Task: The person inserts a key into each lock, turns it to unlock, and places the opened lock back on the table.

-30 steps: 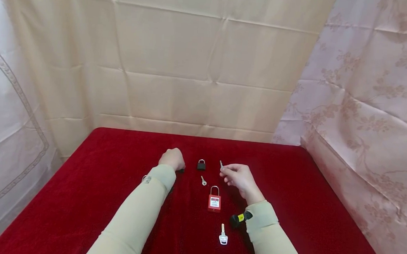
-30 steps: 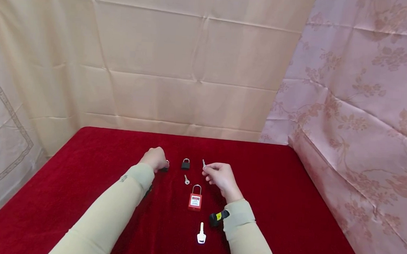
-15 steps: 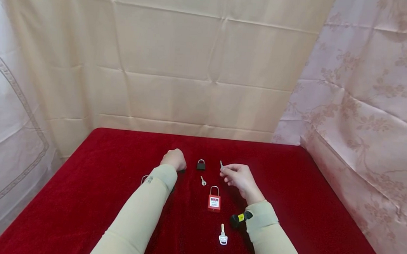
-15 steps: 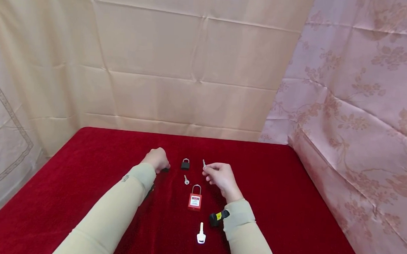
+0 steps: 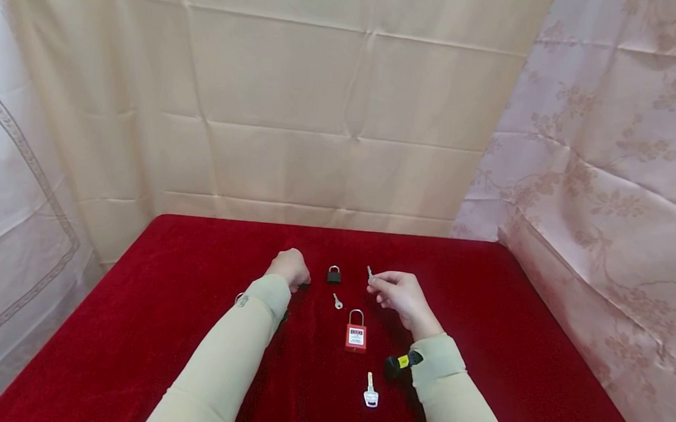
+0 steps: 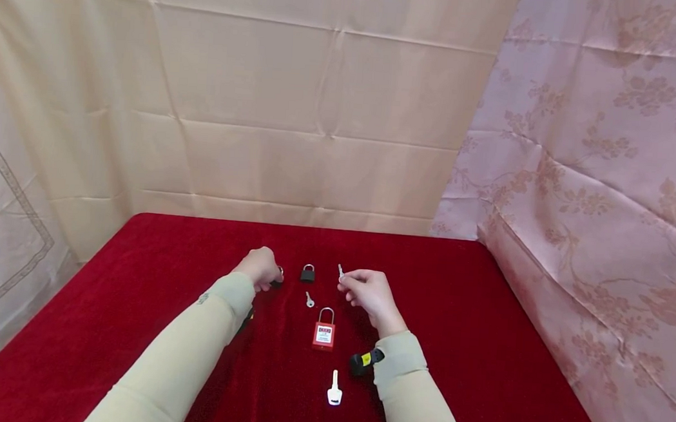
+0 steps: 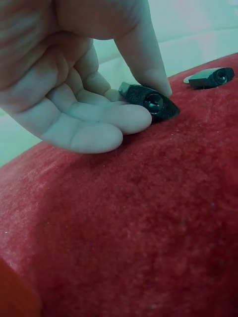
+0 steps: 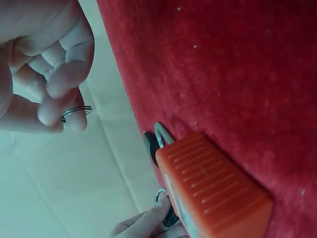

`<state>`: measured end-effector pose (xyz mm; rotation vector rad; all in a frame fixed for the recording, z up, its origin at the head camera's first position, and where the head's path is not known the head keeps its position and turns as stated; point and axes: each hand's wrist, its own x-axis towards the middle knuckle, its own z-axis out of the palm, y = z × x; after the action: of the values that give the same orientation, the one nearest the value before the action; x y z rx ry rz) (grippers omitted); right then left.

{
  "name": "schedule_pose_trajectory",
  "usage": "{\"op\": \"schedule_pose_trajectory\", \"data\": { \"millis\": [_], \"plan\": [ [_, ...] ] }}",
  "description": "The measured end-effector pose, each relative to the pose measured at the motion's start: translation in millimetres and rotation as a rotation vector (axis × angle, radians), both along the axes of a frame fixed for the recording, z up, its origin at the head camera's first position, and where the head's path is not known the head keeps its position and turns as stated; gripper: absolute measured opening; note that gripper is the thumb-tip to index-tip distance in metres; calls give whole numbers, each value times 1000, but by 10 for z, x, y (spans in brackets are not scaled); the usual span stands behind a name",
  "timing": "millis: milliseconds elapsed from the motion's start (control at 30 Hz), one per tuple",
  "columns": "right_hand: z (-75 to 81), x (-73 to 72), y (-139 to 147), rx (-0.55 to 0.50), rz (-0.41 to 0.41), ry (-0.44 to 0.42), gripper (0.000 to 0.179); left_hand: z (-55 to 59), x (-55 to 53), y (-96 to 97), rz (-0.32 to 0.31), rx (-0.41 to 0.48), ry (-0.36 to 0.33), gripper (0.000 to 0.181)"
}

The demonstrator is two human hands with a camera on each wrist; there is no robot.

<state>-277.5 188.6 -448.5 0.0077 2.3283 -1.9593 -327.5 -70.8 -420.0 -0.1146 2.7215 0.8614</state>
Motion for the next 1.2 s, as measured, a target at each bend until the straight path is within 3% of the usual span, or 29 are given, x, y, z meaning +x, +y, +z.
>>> {"op": "schedule_pose_trajectory", "data": {
  "millis": [200, 500, 667, 967, 1200],
  "plan": [
    [53, 10, -23, -23, 11, 18, 19, 103, 19, -50, -9, 131, 8, 16],
    [209, 57, -55, -80, 74, 62, 24, 352, 49, -92, -58, 379, 110, 19],
    [284, 84, -74, -100, 92, 91, 23, 456, 111, -114, -87, 458, 150, 15],
    [463, 202, -151, -149, 161, 134, 21, 507, 199, -149, -115, 540, 218, 16],
    [565, 284, -215, -168, 232, 162, 21, 519, 341, -151, -109, 660, 248, 17]
  ]
}}
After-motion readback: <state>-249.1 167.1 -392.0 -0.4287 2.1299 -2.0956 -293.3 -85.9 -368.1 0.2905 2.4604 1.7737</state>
